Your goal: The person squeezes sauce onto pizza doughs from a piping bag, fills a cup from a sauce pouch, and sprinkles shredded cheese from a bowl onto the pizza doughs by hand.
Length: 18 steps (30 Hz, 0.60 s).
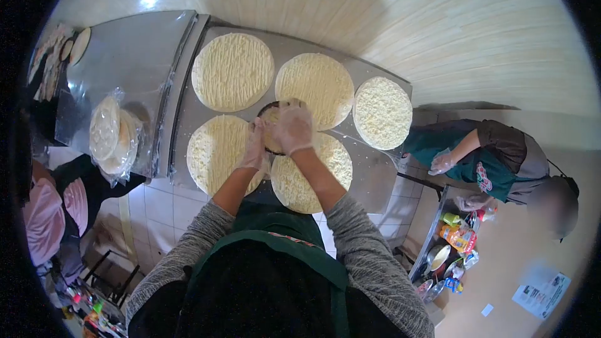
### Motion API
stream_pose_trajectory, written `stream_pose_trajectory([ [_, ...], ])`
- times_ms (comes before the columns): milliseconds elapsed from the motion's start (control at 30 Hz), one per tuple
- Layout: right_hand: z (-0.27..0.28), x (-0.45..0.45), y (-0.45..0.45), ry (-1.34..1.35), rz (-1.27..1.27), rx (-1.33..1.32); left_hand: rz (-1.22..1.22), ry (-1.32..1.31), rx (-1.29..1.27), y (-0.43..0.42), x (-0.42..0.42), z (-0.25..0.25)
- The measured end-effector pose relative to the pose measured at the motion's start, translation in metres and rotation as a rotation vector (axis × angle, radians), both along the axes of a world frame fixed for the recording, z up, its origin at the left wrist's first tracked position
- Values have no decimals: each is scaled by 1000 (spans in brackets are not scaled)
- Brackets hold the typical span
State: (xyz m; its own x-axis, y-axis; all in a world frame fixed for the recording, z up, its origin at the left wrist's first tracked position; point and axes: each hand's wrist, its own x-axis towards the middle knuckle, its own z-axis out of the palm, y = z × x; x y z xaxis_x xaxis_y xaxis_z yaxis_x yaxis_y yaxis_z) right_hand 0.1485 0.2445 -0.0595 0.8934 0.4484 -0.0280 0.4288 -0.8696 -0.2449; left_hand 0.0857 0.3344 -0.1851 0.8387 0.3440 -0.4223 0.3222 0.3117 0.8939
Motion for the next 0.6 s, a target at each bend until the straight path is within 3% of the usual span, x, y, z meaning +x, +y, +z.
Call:
stream_pose_trajectory([
  [67,3,-7,7,-106,-35,30,53,31,-180,-11,5,19],
  [167,-24,-11,-1,9,-146,31,-153,140,-85,-4,11,13],
  [233,-65,-3,-20,-28,152,103,-125,84,-14,-7,20,-2],
  [300,-62,3,-26,93,214,167,-87,39,52,-5,26,2],
  [367,-60,11,-34,217,270,233,-189,213,103,1,28,23],
  [433,-60,29,-45,724,-21,490,-203,210,123,2,30,16],
  [467,-57,37,-51,722,-16,488,-210,209,144,3,32,10],
  [533,-53,54,-68,944,-427,975,-166,162,75,6,33,2],
  [600,-60,81,-82,819,-551,870,-131,114,11,11,33,-10],
])
